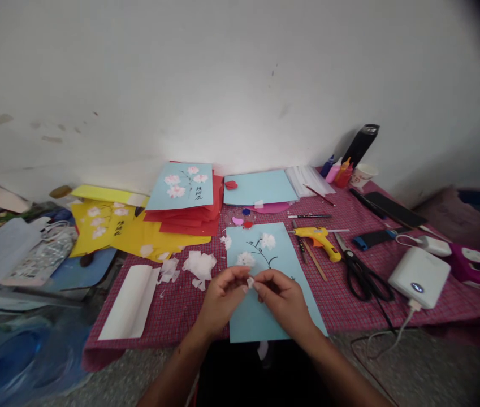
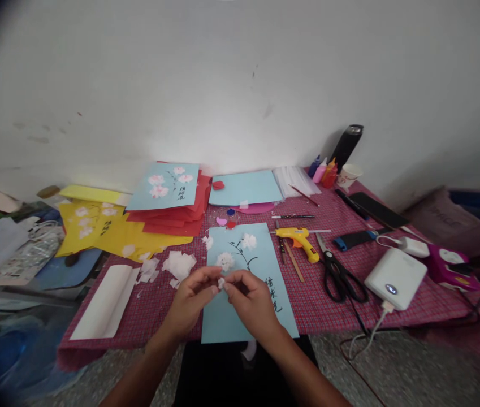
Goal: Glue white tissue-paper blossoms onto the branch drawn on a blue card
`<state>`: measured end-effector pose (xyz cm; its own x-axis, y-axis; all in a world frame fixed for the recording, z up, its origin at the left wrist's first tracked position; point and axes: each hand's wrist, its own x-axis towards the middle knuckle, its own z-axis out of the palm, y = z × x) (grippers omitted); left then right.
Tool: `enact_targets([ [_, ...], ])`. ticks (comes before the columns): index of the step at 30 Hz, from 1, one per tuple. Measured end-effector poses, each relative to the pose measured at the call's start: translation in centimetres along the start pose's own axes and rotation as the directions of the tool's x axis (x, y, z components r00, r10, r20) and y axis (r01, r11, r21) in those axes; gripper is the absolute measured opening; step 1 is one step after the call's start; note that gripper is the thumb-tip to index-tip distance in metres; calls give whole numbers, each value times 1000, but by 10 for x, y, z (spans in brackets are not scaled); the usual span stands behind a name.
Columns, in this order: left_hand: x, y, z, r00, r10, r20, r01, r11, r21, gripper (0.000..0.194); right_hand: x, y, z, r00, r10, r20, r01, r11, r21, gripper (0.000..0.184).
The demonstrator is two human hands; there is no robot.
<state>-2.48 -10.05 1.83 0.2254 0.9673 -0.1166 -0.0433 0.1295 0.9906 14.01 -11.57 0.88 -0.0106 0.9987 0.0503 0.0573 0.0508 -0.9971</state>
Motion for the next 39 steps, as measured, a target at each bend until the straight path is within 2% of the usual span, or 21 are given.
enact_targets([
  [3, -1, -1, 2, 997, 52, 55, -54, 998, 36, 44, 2, -2, 1, 994, 106, 3, -105, 985, 136, 20],
  [5, 0, 0, 4, 996, 77, 38, -81, 993, 90, 37, 3, -4, 1, 992, 128, 7, -127, 976, 176, 21],
  [9, 1, 2, 5, 991, 131, 21, -132, 975, 180, 17, 3, -5, -1, 990, 139, 18, -140, 973, 186, 23],
  [19, 4, -2, 0, 981, 190, 37, -193, 942, 276, 8, 3, 6, 1, 981, 178, 78, -190, 963, 191, 23],
  [22, 6, -2, -4, 981, 187, 55, -195, 926, 323, 8, 3, 5, -14, 995, 78, 60, -82, 994, 76, 21],
  [24, 8, -2, -10, 978, 201, 53, -207, 909, 361, 9, 6, 5, -41, 999, -45, -7, 43, 987, -156, 18],
  [25, 10, -2, -15, 976, 213, 52, -217, 900, 379, 9, 9, 6, -59, 994, -100, -38, 83, 947, -309, 18],
  [27, 16, 0, -26, 973, 226, 55, -227, 874, 429, 10, 21, 8, -102, 975, -186, -124, 82, 814, -575, 21],
  [29, 25, 4, -36, 974, 222, 51, -218, 842, 493, 11, 36, 12, -142, 946, -253, -201, 2, 626, -780, 25],
  [31, 39, 10, -44, 973, 231, 27, -209, 817, 537, 11, 53, 19, -170, 947, -253, -198, -72, 435, -898, 29],
  [33, 54, 15, -47, 971, 236, 40, -219, 807, 549, 12, 67, 25, -184, 974, -152, -170, -117, 306, -945, 30],
  [35, 68, 17, -47, 971, 234, 51, -226, 823, 521, 14, 77, 30, -186, 984, -39, -176, -163, 217, -962, 32],
  [39, 81, 8, -46, 980, 179, 84, -197, 859, 473, 15, 87, 33, -179, 971, 113, -210, -223, 119, -968, 34],
])
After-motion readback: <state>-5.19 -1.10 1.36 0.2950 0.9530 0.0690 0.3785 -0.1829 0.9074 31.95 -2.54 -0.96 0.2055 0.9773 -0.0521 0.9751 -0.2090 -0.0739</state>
